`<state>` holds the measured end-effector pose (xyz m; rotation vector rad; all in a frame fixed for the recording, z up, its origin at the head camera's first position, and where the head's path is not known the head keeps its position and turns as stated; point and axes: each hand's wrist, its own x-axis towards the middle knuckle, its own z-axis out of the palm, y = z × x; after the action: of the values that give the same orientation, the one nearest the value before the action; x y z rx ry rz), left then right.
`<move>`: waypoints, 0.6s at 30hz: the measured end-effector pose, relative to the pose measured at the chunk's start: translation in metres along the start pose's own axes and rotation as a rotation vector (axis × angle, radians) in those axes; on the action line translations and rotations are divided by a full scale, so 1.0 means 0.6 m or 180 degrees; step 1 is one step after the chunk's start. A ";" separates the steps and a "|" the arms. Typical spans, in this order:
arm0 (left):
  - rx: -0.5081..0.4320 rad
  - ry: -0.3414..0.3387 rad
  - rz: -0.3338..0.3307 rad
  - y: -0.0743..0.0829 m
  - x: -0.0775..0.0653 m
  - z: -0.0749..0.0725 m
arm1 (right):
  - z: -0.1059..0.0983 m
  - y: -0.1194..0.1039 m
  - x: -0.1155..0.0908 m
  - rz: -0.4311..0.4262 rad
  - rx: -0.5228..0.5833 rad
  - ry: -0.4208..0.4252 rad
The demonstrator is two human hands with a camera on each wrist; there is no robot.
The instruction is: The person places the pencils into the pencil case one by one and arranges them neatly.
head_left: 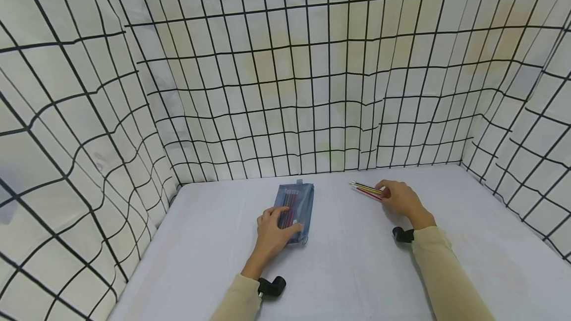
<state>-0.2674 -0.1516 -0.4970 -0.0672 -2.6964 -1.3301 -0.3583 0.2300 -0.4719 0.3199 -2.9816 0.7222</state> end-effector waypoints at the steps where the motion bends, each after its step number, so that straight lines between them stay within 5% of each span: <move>1: 0.0000 0.0001 0.0001 0.000 0.000 0.000 | -0.001 0.000 0.000 -0.0006 0.0013 0.0004; 18: -0.0017 -0.0009 -0.0022 0.001 -0.001 -0.001 | -0.007 -0.007 0.000 -0.0038 0.0127 -0.0027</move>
<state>-0.2666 -0.1517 -0.4962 -0.0605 -2.6980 -1.3403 -0.3571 0.2282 -0.4665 0.3435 -2.9738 0.7820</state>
